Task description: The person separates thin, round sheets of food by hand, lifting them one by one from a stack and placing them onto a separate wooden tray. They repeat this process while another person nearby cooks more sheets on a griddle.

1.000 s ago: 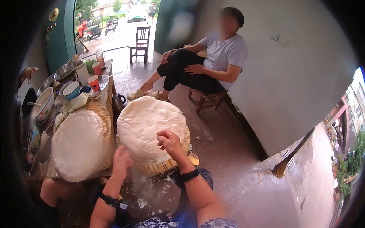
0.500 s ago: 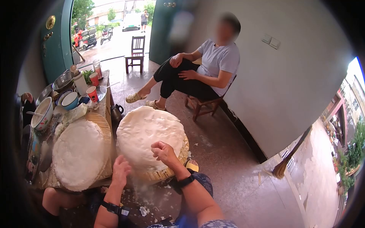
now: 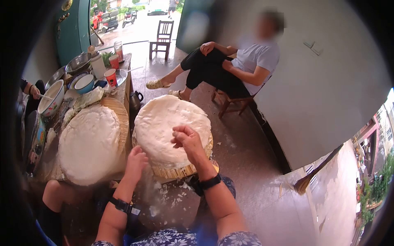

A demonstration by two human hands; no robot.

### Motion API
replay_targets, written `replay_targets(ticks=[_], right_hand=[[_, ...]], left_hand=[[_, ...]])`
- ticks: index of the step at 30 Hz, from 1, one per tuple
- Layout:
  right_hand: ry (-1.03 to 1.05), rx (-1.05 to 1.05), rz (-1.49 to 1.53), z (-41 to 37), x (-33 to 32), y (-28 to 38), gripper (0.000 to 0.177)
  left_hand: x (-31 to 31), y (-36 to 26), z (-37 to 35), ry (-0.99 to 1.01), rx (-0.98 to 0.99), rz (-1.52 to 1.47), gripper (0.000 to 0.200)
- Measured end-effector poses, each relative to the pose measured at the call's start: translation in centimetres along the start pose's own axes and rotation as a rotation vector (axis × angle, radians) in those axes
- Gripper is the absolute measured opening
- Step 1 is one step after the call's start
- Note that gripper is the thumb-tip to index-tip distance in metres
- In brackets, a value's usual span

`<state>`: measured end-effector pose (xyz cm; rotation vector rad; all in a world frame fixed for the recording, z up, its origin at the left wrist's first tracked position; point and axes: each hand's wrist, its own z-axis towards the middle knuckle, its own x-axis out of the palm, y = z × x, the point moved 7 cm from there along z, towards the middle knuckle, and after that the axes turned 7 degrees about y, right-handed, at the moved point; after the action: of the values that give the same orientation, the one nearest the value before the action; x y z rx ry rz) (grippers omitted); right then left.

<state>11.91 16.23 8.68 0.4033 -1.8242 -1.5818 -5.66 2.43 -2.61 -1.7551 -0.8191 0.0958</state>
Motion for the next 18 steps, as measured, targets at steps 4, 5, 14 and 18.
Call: replay_targets(ticks=[4,5,14,18], right_hand=[[-0.377,-0.157,-0.208,1.9,-8.4,2.1,0.014],[-0.462,-0.119,-0.279,1.8,-10.5,1.9,0.016],[-0.542,0.190,-0.442,2.1,-17.3,-3.8,0.017],[-0.582,0.175,-0.509,2.5,-18.0,-4.3,0.021]], left_hand=[[-0.5,0.3,0.1,-0.008,-0.006,-0.004,0.063],[-0.5,0.3,0.2,-0.007,-0.006,0.006,0.061],[0.3,0.5,0.8,0.020,-0.032,-0.009,0.066],[0.0,0.8,1.2,-0.030,-0.007,-0.018,0.062]])
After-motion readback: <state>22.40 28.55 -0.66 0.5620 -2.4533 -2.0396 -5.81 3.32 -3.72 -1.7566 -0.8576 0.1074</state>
